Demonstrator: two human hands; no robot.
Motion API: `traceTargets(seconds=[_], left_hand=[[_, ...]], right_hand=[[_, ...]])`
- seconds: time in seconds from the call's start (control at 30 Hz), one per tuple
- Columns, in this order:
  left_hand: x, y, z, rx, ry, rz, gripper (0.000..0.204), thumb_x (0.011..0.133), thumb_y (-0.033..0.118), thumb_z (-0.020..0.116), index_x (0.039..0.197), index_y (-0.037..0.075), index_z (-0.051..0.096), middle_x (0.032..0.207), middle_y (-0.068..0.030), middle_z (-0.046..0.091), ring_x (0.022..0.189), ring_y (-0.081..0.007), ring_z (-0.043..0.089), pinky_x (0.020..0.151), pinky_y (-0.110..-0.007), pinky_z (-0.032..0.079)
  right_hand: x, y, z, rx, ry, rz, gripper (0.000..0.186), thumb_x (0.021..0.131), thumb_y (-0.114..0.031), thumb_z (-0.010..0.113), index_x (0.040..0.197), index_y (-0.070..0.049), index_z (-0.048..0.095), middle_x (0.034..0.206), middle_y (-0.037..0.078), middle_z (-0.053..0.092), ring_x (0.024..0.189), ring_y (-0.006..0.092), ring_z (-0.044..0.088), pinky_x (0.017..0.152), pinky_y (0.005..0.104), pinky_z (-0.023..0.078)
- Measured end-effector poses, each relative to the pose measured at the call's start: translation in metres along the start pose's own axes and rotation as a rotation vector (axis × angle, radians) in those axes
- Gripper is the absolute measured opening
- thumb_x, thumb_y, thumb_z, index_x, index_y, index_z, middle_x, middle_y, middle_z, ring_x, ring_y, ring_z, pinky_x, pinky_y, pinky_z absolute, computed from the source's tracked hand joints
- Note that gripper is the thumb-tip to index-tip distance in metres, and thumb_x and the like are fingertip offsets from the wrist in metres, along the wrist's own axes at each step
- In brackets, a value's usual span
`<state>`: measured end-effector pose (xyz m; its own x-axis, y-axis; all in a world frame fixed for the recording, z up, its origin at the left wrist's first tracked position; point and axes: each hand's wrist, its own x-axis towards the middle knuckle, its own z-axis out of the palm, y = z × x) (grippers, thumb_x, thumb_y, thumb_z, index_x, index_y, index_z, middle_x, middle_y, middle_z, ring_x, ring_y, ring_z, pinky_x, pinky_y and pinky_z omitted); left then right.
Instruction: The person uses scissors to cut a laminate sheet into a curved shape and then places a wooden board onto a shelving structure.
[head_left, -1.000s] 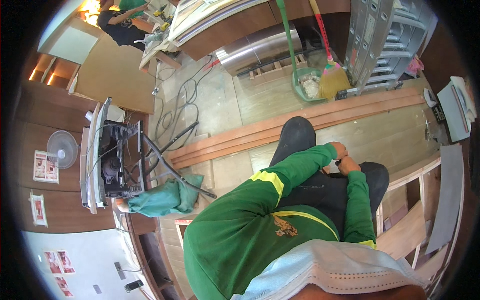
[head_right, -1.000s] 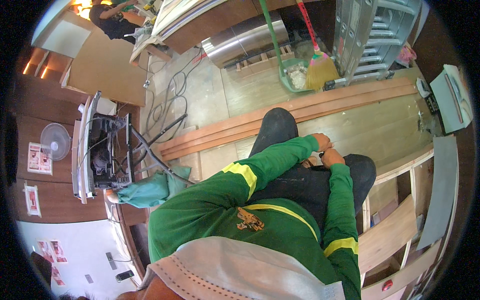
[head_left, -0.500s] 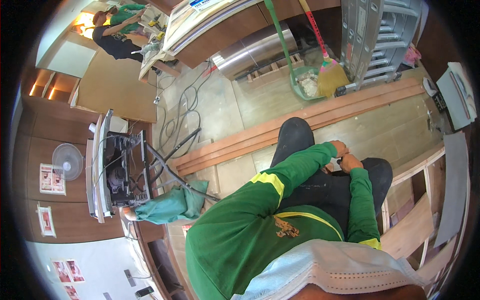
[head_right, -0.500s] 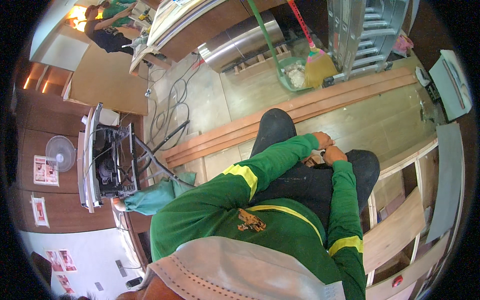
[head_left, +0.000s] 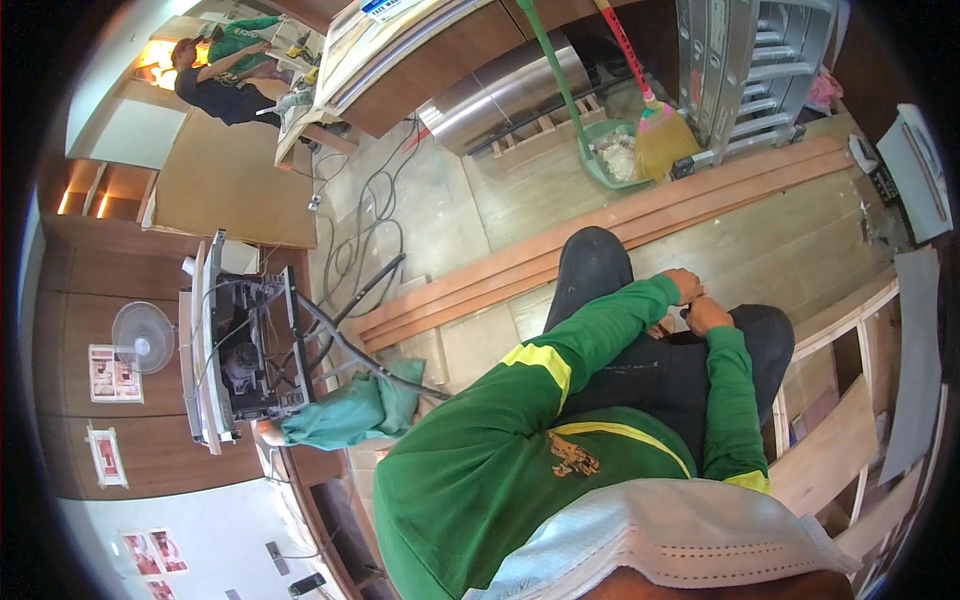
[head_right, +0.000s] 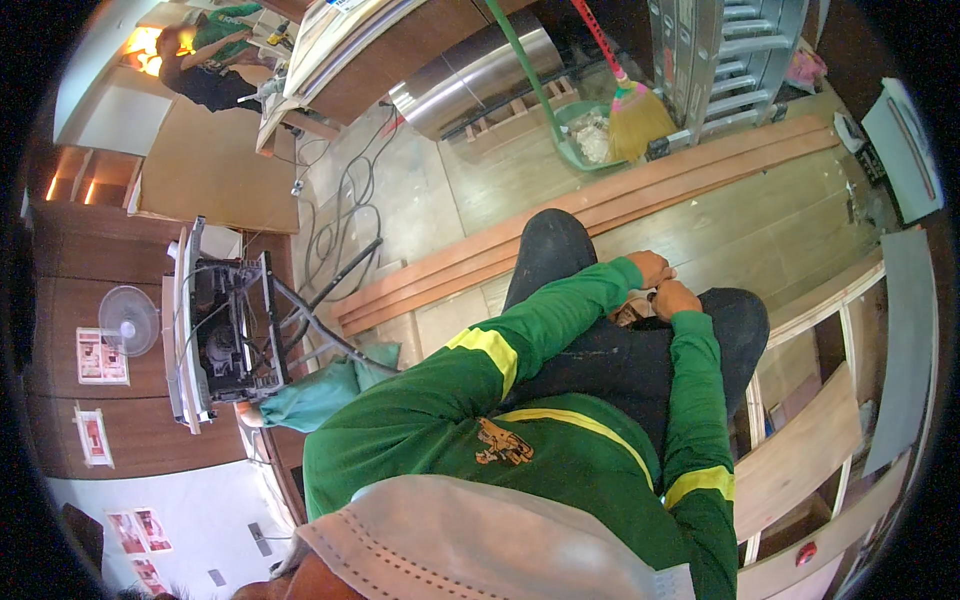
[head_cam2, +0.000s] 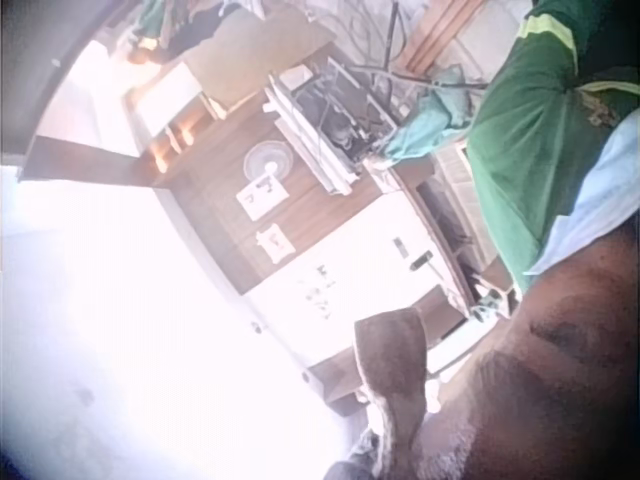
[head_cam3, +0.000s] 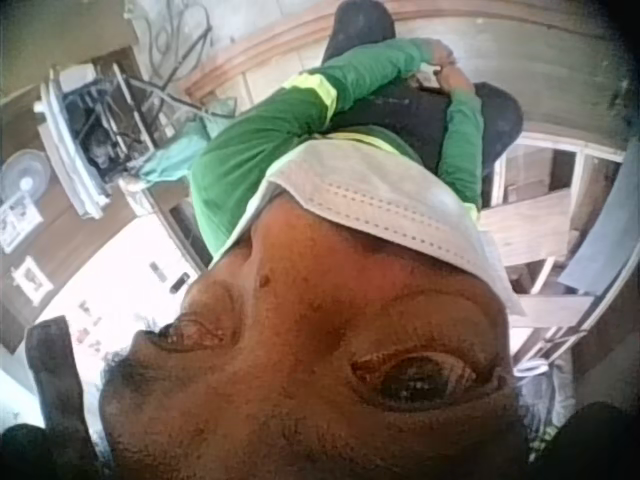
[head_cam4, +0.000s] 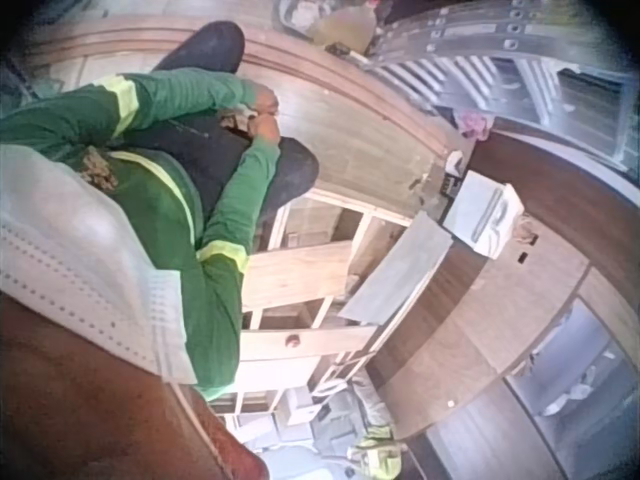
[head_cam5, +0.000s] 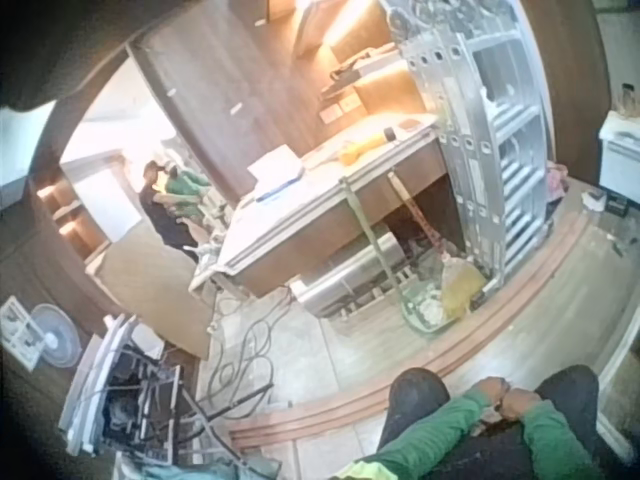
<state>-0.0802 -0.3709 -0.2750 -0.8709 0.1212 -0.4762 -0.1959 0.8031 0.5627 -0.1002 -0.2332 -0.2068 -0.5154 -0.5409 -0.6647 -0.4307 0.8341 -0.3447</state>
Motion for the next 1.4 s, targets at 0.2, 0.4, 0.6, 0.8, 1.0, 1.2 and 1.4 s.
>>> traceTargets(seconds=[0.2, 0.4, 0.6, 0.8, 1.0, 1.2, 1.4], left_hand=[[-0.003, -0.001, -0.001, -0.024, 0.017, -0.010, 0.051, 0.097, 0.047, 0.044, 0.104, 0.005, 0.072, 0.109, -0.0222, 0.069, 0.101, -0.0408, 0.064, 0.091, -0.050, 0.049], [0.000, 0.002, -0.002, 0.050, -0.010, -0.008, 0.051, 0.099, 0.047, 0.041, 0.104, 0.006, 0.071, 0.106, -0.0215, 0.069, 0.099, -0.0413, 0.065, 0.090, -0.051, 0.049], [0.001, -0.002, 0.002, 0.073, 0.024, 0.043, 0.048, 0.097, 0.044, 0.045, 0.105, 0.004, 0.070, 0.105, -0.0214, 0.069, 0.098, -0.0406, 0.065, 0.089, -0.050, 0.050], [-0.016, 0.014, -0.019, 0.100, 0.108, 0.058, 0.043, 0.096, 0.041, 0.051, 0.111, 0.005, 0.068, 0.111, -0.0193, 0.068, 0.102, -0.0386, 0.064, 0.091, -0.048, 0.050], [-0.207, 0.010, -0.109, -0.743, 0.894, 0.156, 0.037, 0.099, 0.030, 0.057, 0.126, 0.004, 0.059, 0.118, -0.0124, 0.064, 0.111, -0.0235, 0.060, 0.096, -0.034, 0.047], [-0.475, -0.220, 0.060, -0.246, 0.909, -0.900, 0.061, 0.096, 0.047, 0.054, 0.131, -0.003, 0.056, 0.128, -0.0284, 0.058, 0.116, -0.0401, 0.058, 0.101, -0.043, 0.044], [-0.622, -0.188, 0.244, -0.308, 0.401, -1.552, 0.083, 0.093, 0.066, 0.039, 0.143, 0.000, 0.043, 0.139, -0.0261, 0.051, 0.128, -0.0425, 0.049, 0.108, -0.051, 0.037]], right_hand=[[0.000, -0.002, -0.001, -0.005, -0.007, -0.013, 0.036, 0.088, -0.026, 0.062, 0.109, 0.002, 0.068, 0.112, 0.025, 0.067, 0.103, 0.0401, 0.065, 0.089, 0.0470, 0.052], [0.002, 0.001, 0.001, -0.011, -0.010, -0.016, 0.034, 0.089, -0.025, 0.062, 0.109, 0.001, 0.068, 0.114, 0.025, 0.066, 0.103, 0.0402, 0.065, 0.089, 0.0474, 0.052], [0.014, 0.007, 0.011, -0.008, -0.028, -0.017, 0.035, 0.088, -0.025, 0.063, 0.109, 0.002, 0.069, 0.114, 0.025, 0.066, 0.104, 0.0405, 0.065, 0.089, 0.0471, 0.051], [0.013, 0.001, 0.002, -0.059, -0.056, -0.077, 0.040, 0.091, -0.027, 0.061, 0.118, 0.002, 0.064, 0.113, 0.026, 0.066, 0.104, 0.0410, 0.064, 0.089, 0.0482, 0.050], [0.000, 0.005, -0.005, 0.067, 0.031, -0.115, 0.037, 0.094, -0.030, 0.057, 0.107, 0.005, 0.062, 0.105, 0.029, 0.066, 0.101, 0.0450, 0.062, 0.088, 0.0500, 0.047], [0.001, -0.008, -0.005, 0.066, 0.050, -0.183, 0.036, 0.095, -0.028, 0.057, 0.109, 0.005, 0.061, 0.103, 0.029, 0.066, 0.099, 0.0452, 0.062, 0.086, 0.0500, 0.048], [-0.008, -0.006, -0.013, 0.085, 0.060, -0.167, 0.035, 0.097, -0.029, 0.054, 0.109, 0.004, 0.060, 0.103, 0.029, 0.065, 0.099, 0.0455, 0.062, 0.087, 0.0503, 0.047]])
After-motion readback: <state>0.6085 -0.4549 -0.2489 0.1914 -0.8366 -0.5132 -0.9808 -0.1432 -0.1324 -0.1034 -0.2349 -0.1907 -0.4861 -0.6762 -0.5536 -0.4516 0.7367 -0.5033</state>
